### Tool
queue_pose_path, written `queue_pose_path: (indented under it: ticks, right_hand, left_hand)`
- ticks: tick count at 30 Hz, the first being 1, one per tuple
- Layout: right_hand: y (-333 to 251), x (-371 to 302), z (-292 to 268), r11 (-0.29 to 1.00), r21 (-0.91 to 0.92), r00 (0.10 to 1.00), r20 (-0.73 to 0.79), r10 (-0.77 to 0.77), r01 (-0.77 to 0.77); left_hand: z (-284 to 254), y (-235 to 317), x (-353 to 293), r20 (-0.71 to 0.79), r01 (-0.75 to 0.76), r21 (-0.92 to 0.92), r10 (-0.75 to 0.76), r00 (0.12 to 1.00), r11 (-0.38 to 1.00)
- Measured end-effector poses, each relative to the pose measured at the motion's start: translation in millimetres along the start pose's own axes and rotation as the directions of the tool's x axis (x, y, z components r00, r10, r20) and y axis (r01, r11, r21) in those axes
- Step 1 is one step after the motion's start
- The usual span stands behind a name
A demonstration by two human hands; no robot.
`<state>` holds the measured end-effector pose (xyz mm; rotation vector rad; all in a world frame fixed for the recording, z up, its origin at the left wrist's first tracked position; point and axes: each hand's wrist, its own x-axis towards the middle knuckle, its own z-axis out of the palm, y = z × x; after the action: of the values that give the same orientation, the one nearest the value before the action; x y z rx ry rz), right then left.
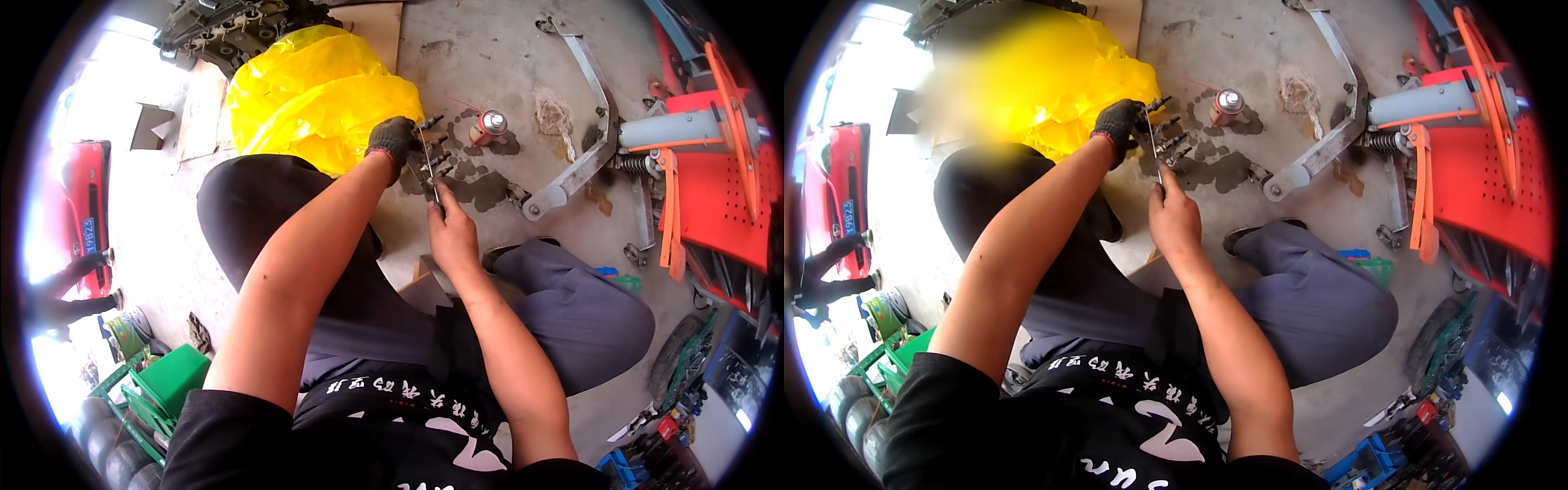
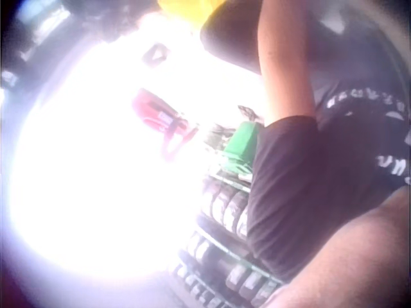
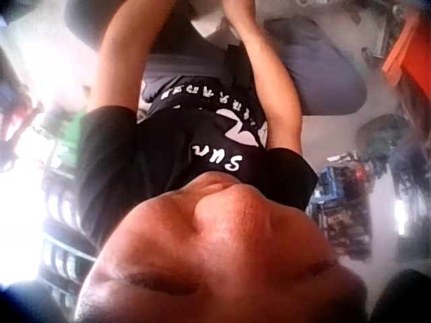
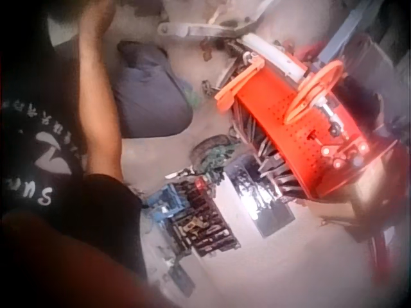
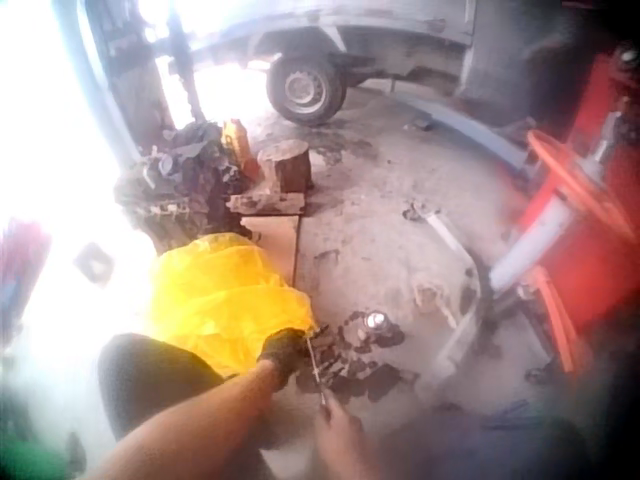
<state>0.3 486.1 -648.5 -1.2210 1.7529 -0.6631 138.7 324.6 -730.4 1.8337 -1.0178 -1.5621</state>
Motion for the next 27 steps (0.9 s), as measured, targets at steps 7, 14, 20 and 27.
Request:
queue_pose_path:
  ticks: [7,14,20,27]
  right_hand:
    - [8,-14,11,1.000,-0.007,0.999,-0.041,0.014,-0.015]
    - [-12,-30,30,0.997,-0.007,0.997,0.025,0.072,-0.072]
    - [-19,-42,18,0.975,-0.173,0.989,0.005,0.146,-0.143]
    - [-33,-41,19,0.965,-0.238,0.993,0.022,0.114,-0.106]
  left_hand:
    - [-2,34,-22,0.282,0.278,-0.089,-0.244,0.928,0.956]
    - [-29,-40,36,0.208,-0.166,0.339,0.099,0.973,0.926]
    - [-1,-18,-1,0.267,-0.374,0.824,0.290,0.919,0.425]
    - [-10,-6,-5,0.256,-0.370,0.858,0.328,0.909,0.357]
